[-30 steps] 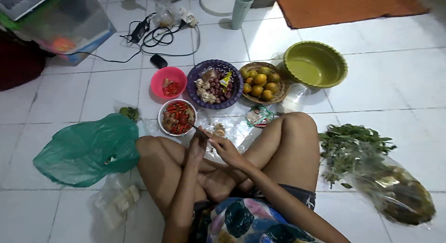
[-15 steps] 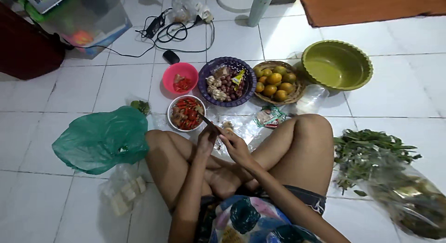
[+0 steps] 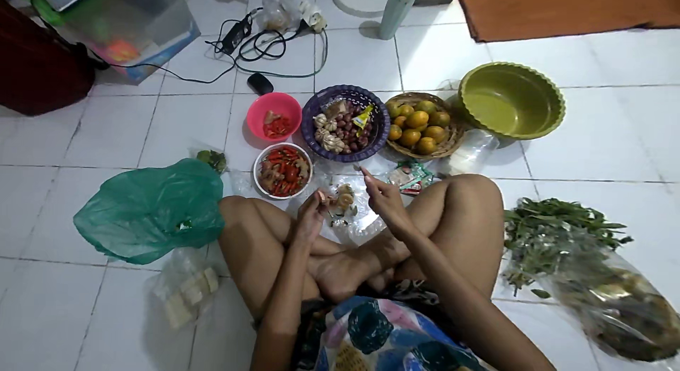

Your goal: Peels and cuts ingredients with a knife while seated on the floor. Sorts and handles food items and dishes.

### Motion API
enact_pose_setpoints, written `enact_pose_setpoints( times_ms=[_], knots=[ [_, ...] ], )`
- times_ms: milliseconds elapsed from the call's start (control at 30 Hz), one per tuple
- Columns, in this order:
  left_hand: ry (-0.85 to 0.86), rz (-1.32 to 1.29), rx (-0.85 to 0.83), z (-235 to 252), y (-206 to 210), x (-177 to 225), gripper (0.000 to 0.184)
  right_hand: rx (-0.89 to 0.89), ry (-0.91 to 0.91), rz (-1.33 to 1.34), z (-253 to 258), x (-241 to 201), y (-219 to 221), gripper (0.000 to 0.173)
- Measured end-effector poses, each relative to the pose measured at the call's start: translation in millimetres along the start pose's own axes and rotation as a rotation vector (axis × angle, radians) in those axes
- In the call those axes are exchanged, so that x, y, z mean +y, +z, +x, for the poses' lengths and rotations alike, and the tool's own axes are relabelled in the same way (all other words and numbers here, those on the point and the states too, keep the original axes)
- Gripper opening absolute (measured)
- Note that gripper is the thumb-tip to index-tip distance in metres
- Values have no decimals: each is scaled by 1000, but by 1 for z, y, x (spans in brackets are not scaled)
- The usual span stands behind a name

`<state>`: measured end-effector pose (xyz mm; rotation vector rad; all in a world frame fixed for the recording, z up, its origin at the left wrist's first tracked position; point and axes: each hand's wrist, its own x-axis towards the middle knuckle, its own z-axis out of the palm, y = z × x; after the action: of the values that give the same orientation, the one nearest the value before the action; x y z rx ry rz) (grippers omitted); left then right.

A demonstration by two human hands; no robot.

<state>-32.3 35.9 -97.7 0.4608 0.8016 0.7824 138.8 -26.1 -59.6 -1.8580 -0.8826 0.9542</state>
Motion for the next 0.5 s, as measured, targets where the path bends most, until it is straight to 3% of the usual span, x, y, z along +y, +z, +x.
enact_pose_setpoints(
  times_ms=[267,500],
  knots=[
    [-22,-25,-7,4,1,2,32,-257,235,214,-26,-12,13,43],
    [-23,-71,-25,8,-1,-1,31,-304,118,146,-29,-2,19,44]
  ],
)
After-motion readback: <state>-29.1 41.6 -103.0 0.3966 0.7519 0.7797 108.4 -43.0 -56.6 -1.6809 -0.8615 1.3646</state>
